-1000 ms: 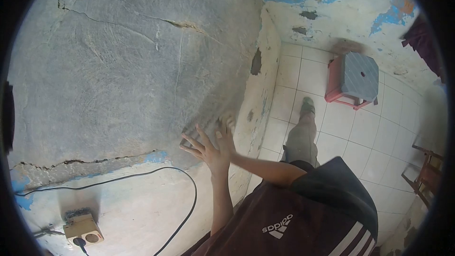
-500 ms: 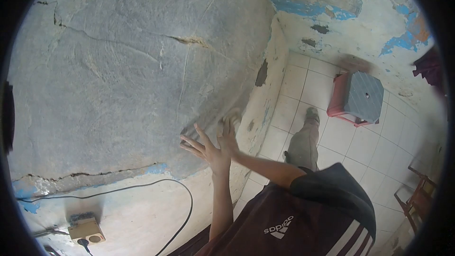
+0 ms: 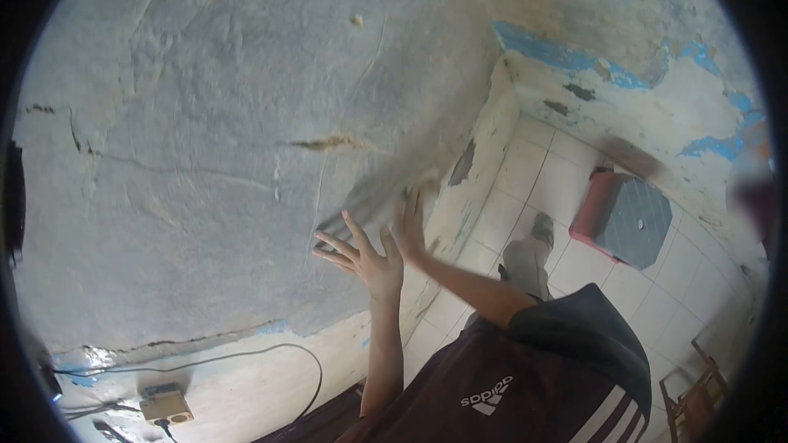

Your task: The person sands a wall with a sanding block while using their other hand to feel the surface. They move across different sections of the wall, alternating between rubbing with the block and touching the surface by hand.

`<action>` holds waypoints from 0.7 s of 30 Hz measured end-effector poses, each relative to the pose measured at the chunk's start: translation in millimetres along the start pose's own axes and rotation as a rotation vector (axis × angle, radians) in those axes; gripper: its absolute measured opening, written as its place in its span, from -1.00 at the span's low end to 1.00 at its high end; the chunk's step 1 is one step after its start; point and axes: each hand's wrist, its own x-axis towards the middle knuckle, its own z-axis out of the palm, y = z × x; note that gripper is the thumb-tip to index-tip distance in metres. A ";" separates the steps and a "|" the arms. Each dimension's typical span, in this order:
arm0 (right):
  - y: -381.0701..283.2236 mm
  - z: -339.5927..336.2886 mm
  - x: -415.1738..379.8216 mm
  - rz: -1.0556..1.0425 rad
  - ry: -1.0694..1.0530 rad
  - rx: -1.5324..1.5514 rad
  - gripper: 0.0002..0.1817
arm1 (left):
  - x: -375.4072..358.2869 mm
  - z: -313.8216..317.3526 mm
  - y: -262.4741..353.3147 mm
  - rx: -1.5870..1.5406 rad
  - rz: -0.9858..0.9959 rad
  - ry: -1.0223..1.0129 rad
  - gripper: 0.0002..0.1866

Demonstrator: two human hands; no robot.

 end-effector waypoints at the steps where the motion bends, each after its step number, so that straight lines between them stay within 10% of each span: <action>1: -2.2 3.8 -15.1 0.082 -0.020 0.199 -0.38 | 7.7 2.6 10.1 -0.025 -0.012 -0.015 -0.25; 4: 34.2 11.0 -10.5 -0.353 -0.004 -0.238 -0.39 | 24.7 15.9 33.3 -0.030 0.000 0.008 -0.25; 12: 18.3 -71.2 130.6 0.178 0.052 0.196 -0.32 | 42.4 36.2 68.8 -0.077 -0.023 -0.022 -0.28; 14: 31.1 -58.7 92.1 -0.297 0.021 -0.140 -0.30 | 51.4 45.4 75.0 -0.127 -0.007 0.011 -0.29; 21: 67.5 -44.6 108.9 -0.084 -0.120 0.382 -0.30 | 70.6 77.8 94.4 -0.123 0.132 -0.086 -0.33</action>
